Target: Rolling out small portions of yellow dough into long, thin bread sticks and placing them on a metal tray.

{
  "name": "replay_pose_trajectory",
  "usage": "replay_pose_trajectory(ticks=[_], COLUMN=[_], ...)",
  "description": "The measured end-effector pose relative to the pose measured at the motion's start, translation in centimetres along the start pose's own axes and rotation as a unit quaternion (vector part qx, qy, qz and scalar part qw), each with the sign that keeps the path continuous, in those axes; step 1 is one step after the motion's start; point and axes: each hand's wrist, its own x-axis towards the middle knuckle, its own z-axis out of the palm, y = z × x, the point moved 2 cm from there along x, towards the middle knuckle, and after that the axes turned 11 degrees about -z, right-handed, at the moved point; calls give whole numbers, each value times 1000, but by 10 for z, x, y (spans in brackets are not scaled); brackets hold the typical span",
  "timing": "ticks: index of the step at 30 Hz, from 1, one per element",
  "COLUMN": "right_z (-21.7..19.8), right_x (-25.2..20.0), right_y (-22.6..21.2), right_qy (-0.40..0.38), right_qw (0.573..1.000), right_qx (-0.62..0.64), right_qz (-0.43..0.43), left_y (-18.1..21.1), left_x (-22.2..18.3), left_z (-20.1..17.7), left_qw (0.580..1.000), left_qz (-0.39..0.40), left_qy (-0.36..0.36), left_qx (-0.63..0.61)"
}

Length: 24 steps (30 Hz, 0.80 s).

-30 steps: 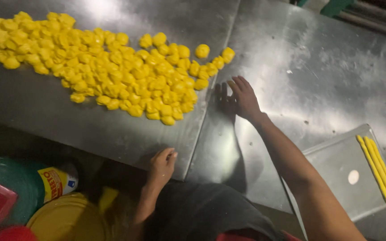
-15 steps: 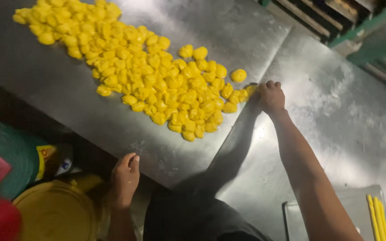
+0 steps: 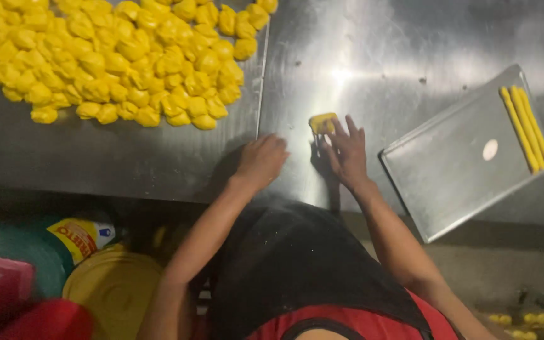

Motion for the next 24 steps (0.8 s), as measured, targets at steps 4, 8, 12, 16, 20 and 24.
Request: replay_pose_trajectory(ticks=[4, 8, 12, 16, 20, 24], right_z=[-7, -13, -22, 3, -1, 10], right_x=[13, 20, 36, 35, 40, 40], right_y=[-5, 2, 34, 62, 49, 43], right_qy=[78, 9, -32, 109, 118, 94], right_qw=[996, 977, 992, 992, 993, 994], right_qx=[-50, -207, 42, 56, -8, 18], right_qz=[12, -54, 118, 19, -30, 44], left_y=[59, 80, 48, 38, 58, 60], left_x=[42, 67, 88, 110, 104, 93], left_z=[4, -4, 37, 60, 38, 29], left_qw=[990, 994, 994, 999, 997, 994], left_qz=[101, 60, -62, -35, -46, -57], left_qy=[15, -29, -85, 22, 26, 63], left_qx=[97, 89, 19, -21, -49, -72])
